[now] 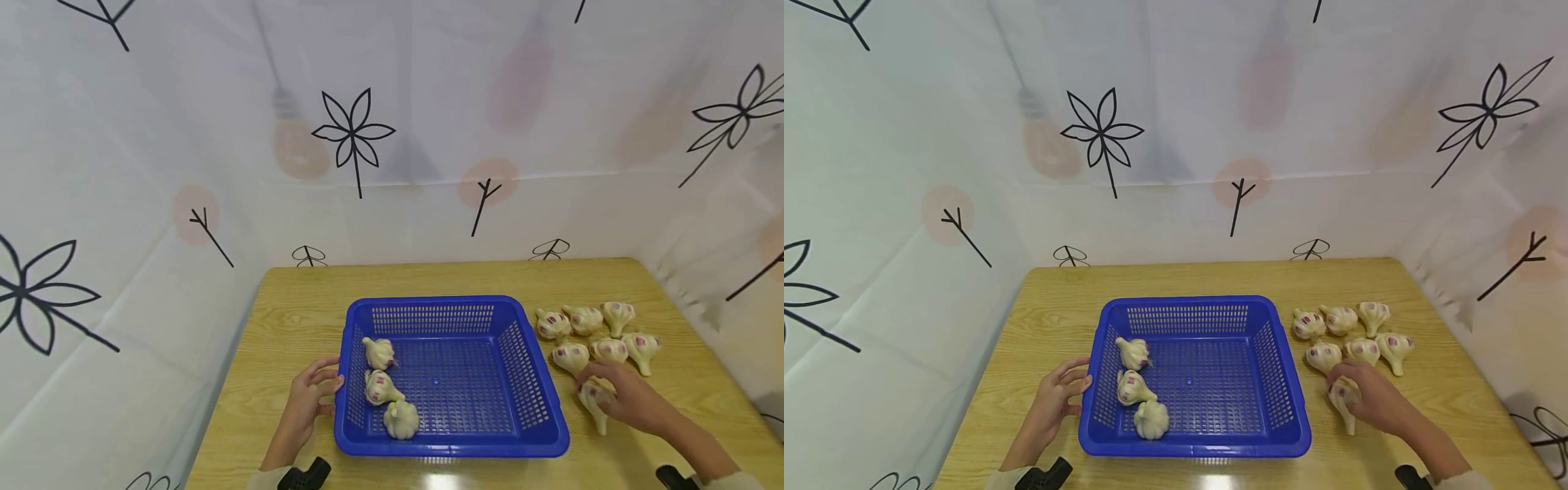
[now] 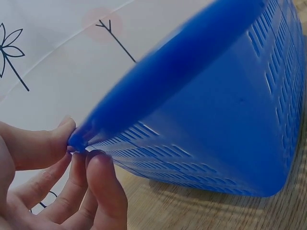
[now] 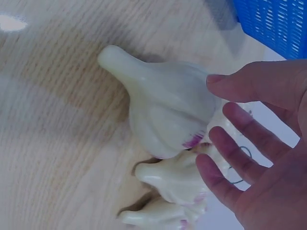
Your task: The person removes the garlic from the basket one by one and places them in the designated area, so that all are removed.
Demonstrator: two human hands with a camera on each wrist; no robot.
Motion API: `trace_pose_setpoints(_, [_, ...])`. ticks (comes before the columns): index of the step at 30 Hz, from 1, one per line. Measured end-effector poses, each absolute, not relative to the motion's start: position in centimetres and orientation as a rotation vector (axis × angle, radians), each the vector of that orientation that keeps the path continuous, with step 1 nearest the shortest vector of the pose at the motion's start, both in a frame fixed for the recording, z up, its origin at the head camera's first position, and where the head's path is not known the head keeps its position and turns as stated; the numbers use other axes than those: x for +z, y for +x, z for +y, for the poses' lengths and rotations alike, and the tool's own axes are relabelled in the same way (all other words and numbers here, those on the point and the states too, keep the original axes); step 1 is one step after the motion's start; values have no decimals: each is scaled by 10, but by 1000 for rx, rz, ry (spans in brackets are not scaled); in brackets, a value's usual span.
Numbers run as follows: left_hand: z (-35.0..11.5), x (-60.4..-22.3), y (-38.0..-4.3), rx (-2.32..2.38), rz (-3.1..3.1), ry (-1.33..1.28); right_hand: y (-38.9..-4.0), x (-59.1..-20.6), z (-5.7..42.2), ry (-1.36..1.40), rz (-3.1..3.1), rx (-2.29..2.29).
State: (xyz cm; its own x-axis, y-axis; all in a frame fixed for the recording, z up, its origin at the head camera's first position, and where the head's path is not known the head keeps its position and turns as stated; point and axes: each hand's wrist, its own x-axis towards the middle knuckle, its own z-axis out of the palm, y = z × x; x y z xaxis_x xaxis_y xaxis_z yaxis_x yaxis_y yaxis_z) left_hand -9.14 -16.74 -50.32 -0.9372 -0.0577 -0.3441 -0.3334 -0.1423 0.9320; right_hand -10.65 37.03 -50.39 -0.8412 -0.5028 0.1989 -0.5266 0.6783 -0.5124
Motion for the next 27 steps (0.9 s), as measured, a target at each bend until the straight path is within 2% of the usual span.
trace_pose_setpoints(11, [-167, -503, -94, 2171, 1956, -458, -116, -478, 356, 866, -2782, 788])
trace_pose_setpoints(19, [-167, -500, -93, 2168, 1960, -454, -130, -441, 319, 879, -2790, 1010])
trace_pose_setpoints(27, [-167, -500, -93, 2169, 1961, -401, -144, -428, 276, 1044, -2813, 1140])
